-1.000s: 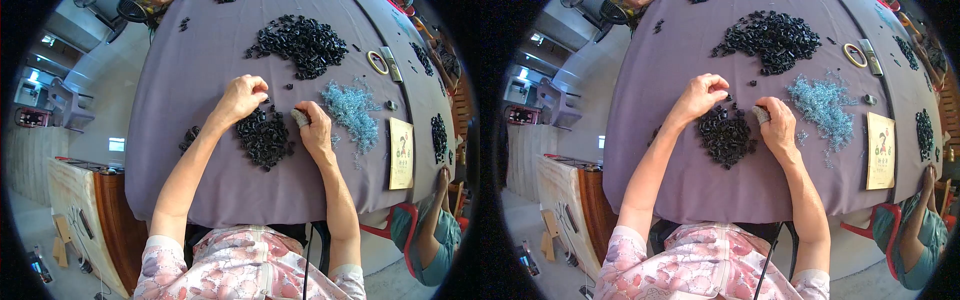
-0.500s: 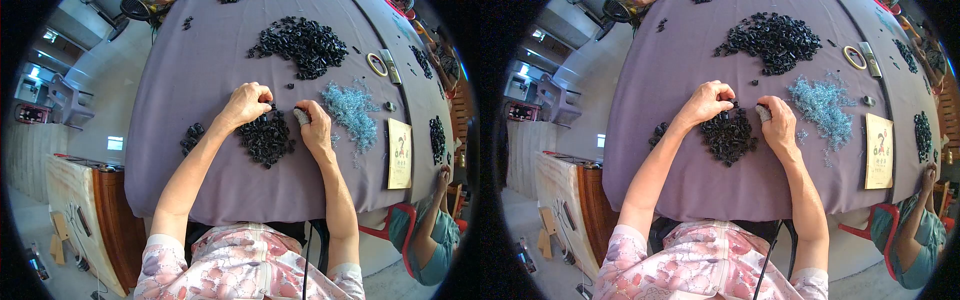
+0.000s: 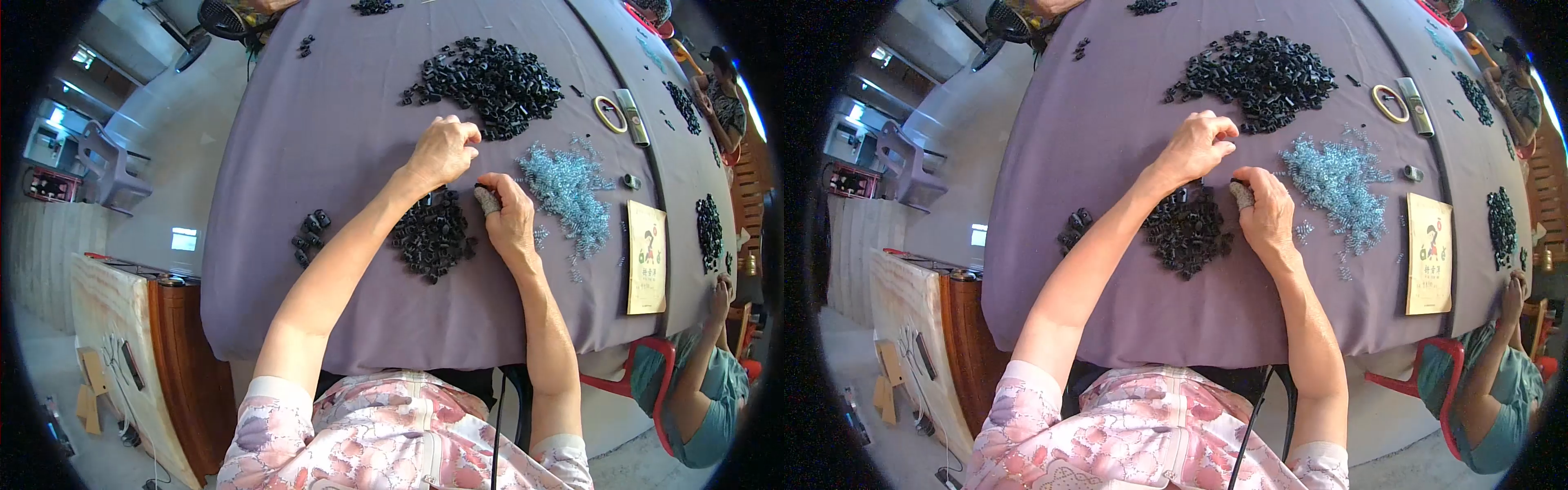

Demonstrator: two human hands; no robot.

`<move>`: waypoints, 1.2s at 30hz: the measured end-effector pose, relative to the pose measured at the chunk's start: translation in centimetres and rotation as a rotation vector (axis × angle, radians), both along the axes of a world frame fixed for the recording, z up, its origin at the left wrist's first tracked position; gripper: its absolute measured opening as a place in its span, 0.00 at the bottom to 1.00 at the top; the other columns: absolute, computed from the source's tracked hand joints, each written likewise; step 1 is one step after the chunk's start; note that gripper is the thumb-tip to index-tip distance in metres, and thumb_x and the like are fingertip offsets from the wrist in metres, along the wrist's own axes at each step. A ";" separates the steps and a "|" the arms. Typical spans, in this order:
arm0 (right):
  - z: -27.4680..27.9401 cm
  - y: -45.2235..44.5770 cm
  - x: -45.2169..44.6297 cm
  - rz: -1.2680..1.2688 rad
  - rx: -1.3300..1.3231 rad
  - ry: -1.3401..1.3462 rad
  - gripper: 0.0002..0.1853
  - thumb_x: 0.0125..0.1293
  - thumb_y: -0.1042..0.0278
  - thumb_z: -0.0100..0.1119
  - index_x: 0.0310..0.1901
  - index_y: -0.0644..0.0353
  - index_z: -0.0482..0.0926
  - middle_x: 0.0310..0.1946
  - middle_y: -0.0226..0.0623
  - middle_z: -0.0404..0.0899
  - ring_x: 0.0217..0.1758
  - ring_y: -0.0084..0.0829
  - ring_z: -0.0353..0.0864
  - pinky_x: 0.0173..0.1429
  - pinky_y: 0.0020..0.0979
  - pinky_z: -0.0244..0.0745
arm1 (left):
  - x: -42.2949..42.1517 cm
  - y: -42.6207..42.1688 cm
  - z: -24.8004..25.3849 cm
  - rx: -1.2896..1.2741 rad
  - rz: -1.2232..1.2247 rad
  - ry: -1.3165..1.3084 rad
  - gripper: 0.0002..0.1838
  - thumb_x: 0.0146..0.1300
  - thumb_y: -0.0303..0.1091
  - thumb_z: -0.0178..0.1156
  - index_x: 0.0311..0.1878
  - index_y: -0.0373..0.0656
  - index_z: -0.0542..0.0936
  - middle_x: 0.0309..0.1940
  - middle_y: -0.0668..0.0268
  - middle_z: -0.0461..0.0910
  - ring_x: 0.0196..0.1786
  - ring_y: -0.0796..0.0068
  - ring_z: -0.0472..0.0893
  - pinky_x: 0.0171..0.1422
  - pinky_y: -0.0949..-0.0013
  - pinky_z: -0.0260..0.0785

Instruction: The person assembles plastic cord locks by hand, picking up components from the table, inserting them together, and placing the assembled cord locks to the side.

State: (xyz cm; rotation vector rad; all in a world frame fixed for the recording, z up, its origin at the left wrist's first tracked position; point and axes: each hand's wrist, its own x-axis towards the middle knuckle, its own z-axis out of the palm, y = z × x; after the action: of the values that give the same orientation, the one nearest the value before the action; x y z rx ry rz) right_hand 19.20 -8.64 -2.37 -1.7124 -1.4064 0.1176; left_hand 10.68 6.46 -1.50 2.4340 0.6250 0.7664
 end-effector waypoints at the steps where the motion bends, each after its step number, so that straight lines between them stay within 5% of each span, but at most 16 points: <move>1: 0.1 0.0 0.0 0.001 -0.008 0.000 0.19 0.43 0.86 0.48 0.39 0.61 0.75 0.36 0.42 0.78 0.43 0.45 0.77 0.47 0.38 0.71 | 0.4 0.0 -0.4 0.073 0.023 -0.005 0.09 0.48 0.28 0.64 0.35 0.39 0.82 0.33 0.55 0.79 0.35 0.58 0.79 0.44 0.61 0.71; 4: 0.0 0.0 0.1 0.000 -0.015 0.004 0.18 0.44 0.85 0.50 0.39 0.60 0.75 0.36 0.41 0.78 0.43 0.44 0.77 0.47 0.38 0.71 | 0.5 0.1 -1.0 0.060 0.030 0.041 0.09 0.48 0.29 0.65 0.34 0.39 0.82 0.32 0.57 0.78 0.34 0.62 0.79 0.43 0.62 0.72; 11: 0.0 0.1 -0.2 -0.019 -0.004 -0.004 0.16 0.46 0.84 0.51 0.39 0.60 0.75 0.36 0.40 0.78 0.42 0.44 0.77 0.46 0.38 0.72 | -1.2 0.8 2.5 -0.474 -0.172 0.364 0.09 0.52 0.32 0.64 0.33 0.37 0.82 0.27 0.60 0.83 0.32 0.75 0.80 0.39 0.69 0.71; 18: -0.1 0.2 -0.1 -0.017 0.016 -0.036 0.15 0.47 0.82 0.53 0.39 0.59 0.76 0.35 0.40 0.78 0.40 0.43 0.77 0.45 0.38 0.72 | 2.0 1.4 0.3 -0.141 0.022 0.049 0.13 0.50 0.32 0.64 0.39 0.37 0.80 0.30 0.60 0.80 0.33 0.67 0.80 0.40 0.65 0.72; 22: -0.2 0.2 0.0 -0.011 0.001 -0.029 0.14 0.47 0.82 0.53 0.38 0.59 0.76 0.34 0.40 0.78 0.39 0.43 0.77 0.44 0.38 0.71 | 3.4 1.0 -0.3 -0.113 0.097 0.087 0.12 0.50 0.32 0.65 0.39 0.42 0.80 0.32 0.61 0.78 0.36 0.64 0.79 0.43 0.62 0.72; 36: 0.0 0.1 -0.1 -0.008 -0.017 -0.010 0.14 0.48 0.82 0.52 0.39 0.60 0.75 0.36 0.39 0.78 0.42 0.43 0.77 0.46 0.37 0.72 | -0.6 0.0 0.0 -0.335 -0.002 0.005 0.10 0.52 0.28 0.64 0.39 0.38 0.81 0.34 0.62 0.78 0.36 0.73 0.79 0.42 0.69 0.72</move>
State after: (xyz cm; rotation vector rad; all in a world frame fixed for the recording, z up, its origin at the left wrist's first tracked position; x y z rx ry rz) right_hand 19.14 -8.51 -2.34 -1.7350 -1.4095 0.1171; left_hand 10.12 6.49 -1.53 2.1301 0.6922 0.6010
